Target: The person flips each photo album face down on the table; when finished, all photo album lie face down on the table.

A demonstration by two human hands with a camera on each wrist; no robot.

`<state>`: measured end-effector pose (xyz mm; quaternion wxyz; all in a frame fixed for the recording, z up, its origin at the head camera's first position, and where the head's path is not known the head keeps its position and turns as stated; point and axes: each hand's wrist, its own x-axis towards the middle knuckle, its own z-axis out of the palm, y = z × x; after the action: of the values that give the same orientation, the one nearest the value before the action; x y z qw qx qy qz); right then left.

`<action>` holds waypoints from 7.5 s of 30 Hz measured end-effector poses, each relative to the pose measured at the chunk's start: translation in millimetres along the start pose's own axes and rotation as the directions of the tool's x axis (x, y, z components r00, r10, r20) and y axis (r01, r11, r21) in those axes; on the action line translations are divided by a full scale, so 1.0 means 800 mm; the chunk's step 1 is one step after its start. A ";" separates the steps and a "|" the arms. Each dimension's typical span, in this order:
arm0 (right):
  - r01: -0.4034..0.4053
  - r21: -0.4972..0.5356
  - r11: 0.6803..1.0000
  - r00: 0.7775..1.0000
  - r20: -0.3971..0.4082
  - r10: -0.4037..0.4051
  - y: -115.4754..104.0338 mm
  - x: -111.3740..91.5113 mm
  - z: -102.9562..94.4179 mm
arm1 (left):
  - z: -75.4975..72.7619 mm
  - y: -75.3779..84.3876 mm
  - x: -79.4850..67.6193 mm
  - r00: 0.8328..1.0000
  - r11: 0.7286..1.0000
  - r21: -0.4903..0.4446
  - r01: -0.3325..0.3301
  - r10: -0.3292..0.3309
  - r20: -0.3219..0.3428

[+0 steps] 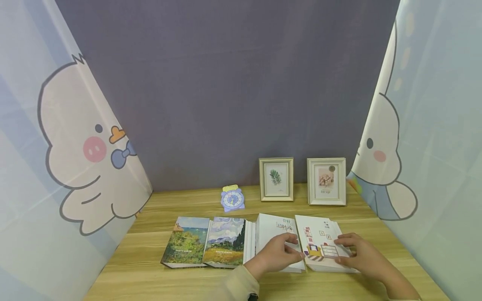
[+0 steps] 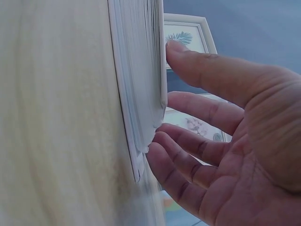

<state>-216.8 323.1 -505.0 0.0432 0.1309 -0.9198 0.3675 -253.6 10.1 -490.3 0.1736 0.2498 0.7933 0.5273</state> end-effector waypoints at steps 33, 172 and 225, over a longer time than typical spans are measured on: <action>-0.019 0.005 1.000 1.000 -0.012 0.019 0.003 0.002 0.002 | 0.012 0.006 -0.001 0.999 0.997 -0.068 0.027 -0.024 0.049; 0.039 0.715 0.698 0.998 0.003 -0.059 0.020 -0.017 -0.034 | 0.068 0.018 0.023 0.974 0.926 0.300 -0.228 0.217 0.071; -0.337 0.091 0.937 0.933 -0.103 0.345 0.038 -0.011 -0.033 | 0.085 0.024 0.035 0.980 0.744 0.638 -0.200 0.143 0.141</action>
<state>-217.2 364.3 -507.6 0.0279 -0.0511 -0.9105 0.4094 -235.4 83.6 -499.2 0.0601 0.3880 0.8922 0.2231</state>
